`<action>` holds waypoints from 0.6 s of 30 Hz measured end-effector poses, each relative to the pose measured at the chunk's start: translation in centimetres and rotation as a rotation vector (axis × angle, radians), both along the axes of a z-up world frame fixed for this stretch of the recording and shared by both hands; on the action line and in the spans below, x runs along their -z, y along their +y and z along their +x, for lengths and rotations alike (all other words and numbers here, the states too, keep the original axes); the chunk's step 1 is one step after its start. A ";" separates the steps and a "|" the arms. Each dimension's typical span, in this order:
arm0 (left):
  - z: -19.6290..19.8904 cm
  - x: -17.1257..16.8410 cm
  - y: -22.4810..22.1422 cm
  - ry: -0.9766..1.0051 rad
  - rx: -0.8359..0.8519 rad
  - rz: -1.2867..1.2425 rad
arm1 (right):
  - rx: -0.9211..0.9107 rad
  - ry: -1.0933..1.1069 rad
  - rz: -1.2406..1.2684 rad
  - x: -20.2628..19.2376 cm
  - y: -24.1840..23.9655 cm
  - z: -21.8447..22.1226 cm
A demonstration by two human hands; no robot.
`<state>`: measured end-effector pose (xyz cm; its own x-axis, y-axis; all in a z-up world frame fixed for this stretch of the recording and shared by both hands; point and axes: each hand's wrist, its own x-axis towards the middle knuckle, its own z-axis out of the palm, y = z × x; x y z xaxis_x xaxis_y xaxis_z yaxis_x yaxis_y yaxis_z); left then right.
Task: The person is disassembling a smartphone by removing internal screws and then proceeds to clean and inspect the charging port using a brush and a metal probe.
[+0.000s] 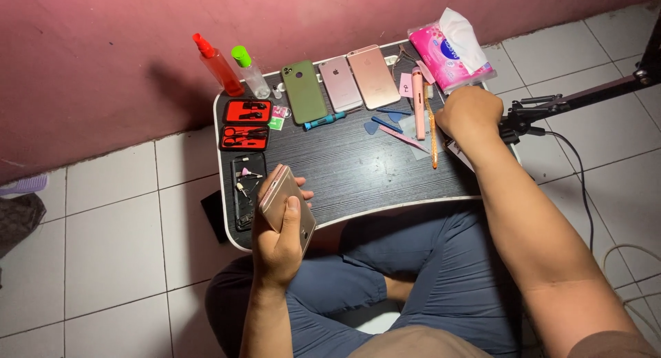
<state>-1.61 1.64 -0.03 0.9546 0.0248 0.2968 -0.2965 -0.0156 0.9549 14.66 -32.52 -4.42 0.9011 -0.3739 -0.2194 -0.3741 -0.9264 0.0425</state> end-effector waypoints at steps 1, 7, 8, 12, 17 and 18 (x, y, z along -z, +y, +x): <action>-0.1 0.0 0.0 -0.001 -0.007 -0.001 | -0.007 -0.001 -0.001 0.0 -0.1 0.1; -0.5 -0.2 0.3 -0.022 -0.003 -0.011 | -0.009 0.047 -0.059 1.0 -0.9 0.9; -0.5 -0.2 0.3 -0.025 -0.005 -0.011 | -0.014 0.040 -0.065 1.2 -1.0 0.9; -0.7 -0.1 0.3 -0.033 0.006 -0.012 | -0.041 0.034 -0.092 2.1 -0.9 1.6; -1.0 -0.3 0.2 -0.043 0.009 -0.004 | -0.023 0.071 -0.060 -0.2 0.3 0.8; -1.1 -0.4 0.3 -0.047 0.009 -0.002 | -0.037 0.085 -0.064 -0.1 0.2 0.9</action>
